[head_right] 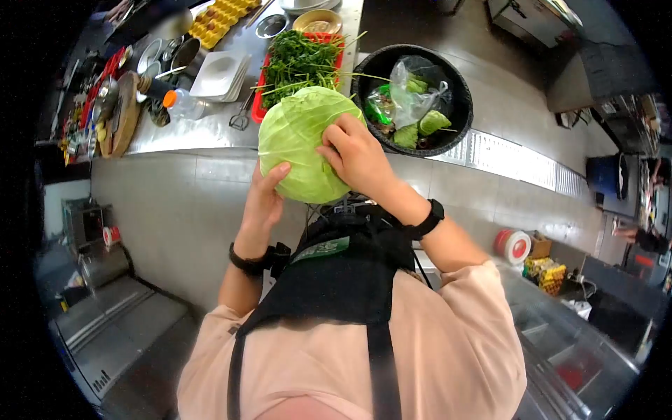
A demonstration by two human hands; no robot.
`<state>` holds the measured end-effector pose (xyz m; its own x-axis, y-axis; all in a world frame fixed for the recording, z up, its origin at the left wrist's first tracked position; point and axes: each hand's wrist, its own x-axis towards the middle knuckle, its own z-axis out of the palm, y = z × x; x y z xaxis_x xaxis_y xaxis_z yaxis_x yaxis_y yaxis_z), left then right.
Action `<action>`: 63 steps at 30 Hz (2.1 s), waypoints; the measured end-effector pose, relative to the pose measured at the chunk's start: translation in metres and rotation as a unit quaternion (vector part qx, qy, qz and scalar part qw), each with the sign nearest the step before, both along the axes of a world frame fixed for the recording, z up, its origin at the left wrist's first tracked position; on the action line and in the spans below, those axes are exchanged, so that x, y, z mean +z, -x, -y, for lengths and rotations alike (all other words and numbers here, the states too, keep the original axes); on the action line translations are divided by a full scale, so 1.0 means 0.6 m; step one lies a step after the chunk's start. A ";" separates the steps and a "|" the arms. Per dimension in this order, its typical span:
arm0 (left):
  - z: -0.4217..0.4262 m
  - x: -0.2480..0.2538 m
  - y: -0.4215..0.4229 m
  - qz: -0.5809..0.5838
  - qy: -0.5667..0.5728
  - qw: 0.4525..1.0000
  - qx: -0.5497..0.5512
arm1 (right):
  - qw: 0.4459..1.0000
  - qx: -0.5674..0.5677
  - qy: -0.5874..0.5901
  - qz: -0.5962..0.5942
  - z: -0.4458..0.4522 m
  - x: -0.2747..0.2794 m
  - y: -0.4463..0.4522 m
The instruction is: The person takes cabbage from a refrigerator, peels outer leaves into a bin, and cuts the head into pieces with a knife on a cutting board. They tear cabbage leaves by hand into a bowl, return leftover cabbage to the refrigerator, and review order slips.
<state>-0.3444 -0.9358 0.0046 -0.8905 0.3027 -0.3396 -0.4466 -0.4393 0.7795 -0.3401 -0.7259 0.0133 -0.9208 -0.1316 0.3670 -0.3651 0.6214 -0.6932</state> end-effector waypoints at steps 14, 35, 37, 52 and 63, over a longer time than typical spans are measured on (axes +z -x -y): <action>-0.126 0.003 0.069 -0.034 0.077 0.993 -0.085 | 0.997 -0.073 -0.013 -0.037 -0.126 0.004 0.033; -0.292 -0.024 0.138 0.003 0.143 0.983 -0.119 | 0.986 -0.160 0.038 -0.038 -0.281 -0.054 0.093; -0.312 -0.023 0.139 -0.012 0.158 0.980 -0.119 | 0.979 -0.195 0.047 -0.024 -0.295 -0.058 0.096; -0.400 -0.060 0.158 -0.086 0.224 0.963 -0.124 | 0.966 -0.125 0.152 0.165 -0.419 -0.149 0.158; -0.421 -0.053 0.171 -0.078 0.150 0.971 -0.168 | 0.904 -0.136 0.318 0.251 -0.583 -0.190 0.209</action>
<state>-0.4469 -0.6830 -0.0274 -0.8062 0.4940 -0.3255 -0.3910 -0.0321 0.9198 -0.4656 -0.3762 -0.1007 -0.9589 0.2154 -0.1847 0.2016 0.0591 -0.9777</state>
